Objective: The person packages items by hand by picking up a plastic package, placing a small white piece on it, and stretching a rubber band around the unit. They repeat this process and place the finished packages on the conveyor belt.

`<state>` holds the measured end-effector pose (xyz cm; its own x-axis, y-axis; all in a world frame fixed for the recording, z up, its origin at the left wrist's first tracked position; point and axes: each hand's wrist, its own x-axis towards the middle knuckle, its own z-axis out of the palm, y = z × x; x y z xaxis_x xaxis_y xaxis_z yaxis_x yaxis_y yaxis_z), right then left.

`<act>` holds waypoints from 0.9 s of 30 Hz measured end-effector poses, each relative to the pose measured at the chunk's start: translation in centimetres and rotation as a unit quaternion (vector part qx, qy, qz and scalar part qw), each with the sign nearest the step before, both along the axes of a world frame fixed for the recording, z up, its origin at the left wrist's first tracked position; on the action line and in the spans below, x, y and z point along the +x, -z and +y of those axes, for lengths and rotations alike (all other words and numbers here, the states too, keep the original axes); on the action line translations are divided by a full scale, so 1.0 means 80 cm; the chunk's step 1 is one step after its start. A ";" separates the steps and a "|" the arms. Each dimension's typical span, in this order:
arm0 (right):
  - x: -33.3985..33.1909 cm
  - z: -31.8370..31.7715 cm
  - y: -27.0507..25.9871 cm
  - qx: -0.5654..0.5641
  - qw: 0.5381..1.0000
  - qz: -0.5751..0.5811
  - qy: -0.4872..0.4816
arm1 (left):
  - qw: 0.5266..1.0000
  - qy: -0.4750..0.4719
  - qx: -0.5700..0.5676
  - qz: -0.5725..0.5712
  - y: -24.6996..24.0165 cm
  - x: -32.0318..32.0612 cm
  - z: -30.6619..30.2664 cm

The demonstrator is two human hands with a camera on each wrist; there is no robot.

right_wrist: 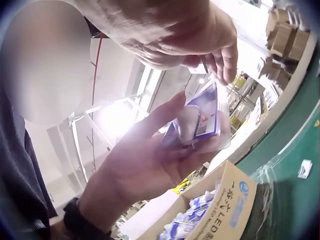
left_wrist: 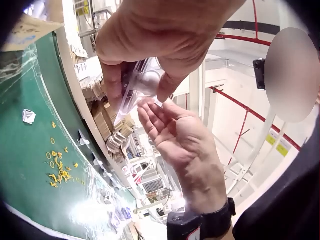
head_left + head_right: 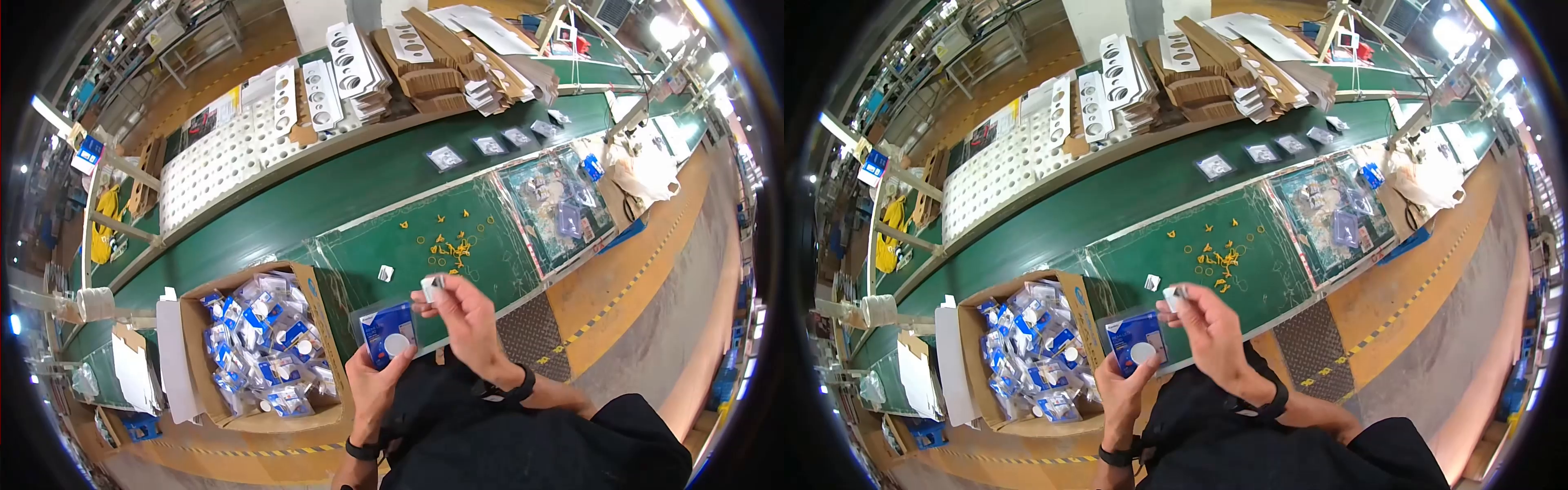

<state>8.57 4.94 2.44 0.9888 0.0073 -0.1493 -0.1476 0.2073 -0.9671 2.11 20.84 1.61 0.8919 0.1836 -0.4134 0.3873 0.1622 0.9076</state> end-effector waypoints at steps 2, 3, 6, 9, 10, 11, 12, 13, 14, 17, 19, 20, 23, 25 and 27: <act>0.011 -0.010 -0.015 0.060 0.997 0.045 -0.023 | 0.999 0.010 -0.043 0.005 0.003 -0.005 0.007; 0.014 -0.015 -0.023 0.063 0.995 0.062 -0.037 | 0.996 0.008 -0.092 0.003 0.003 -0.006 0.008; 0.017 -0.023 -0.029 0.042 0.993 0.056 -0.093 | 0.980 0.003 -0.201 0.000 0.000 -0.008 0.009; 0.014 -0.027 -0.015 -0.022 0.988 0.012 -0.149 | 0.974 0.011 -0.228 0.004 -0.001 -0.008 0.009; 0.015 -0.028 -0.014 -0.079 0.983 -0.043 -0.161 | 0.973 0.016 -0.230 0.006 0.000 -0.007 0.009; 0.017 -0.030 -0.011 -0.136 0.971 -0.099 -0.171 | 0.972 0.021 -0.233 0.008 0.002 -0.006 0.008; 0.017 -0.031 -0.009 -0.191 0.953 -0.153 -0.180 | 0.970 0.020 -0.243 0.008 0.003 -0.006 0.008; 0.016 -0.032 -0.007 -0.185 0.952 -0.159 -0.187 | 0.967 0.019 -0.253 0.009 0.005 -0.007 0.008; 0.015 -0.033 -0.006 -0.179 0.950 -0.165 -0.193 | 0.965 0.018 -0.263 0.009 0.006 -0.007 0.008; 0.009 -0.037 -0.011 -0.168 0.950 -0.169 -0.199 | 0.956 0.033 -0.292 0.004 0.001 -0.003 0.004; 0.009 -0.046 -0.013 -0.171 0.946 -0.169 -0.215 | 0.957 0.054 -0.286 0.006 0.011 -0.005 0.001; 0.011 -0.055 -0.013 -0.177 0.942 -0.169 -0.229 | 0.956 0.067 -0.286 0.008 0.016 -0.005 -0.001; 0.012 -0.077 -0.019 -0.153 0.942 -0.099 -0.281 | 0.945 0.079 -0.316 0.028 0.018 0.002 -0.014; 0.008 -0.092 -0.024 -0.134 0.944 -0.033 -0.301 | 0.939 0.099 -0.328 0.034 0.017 0.012 -0.025; 0.006 -0.109 -0.023 -0.130 0.947 -0.004 -0.295 | 0.936 0.117 -0.329 0.043 0.023 0.017 -0.040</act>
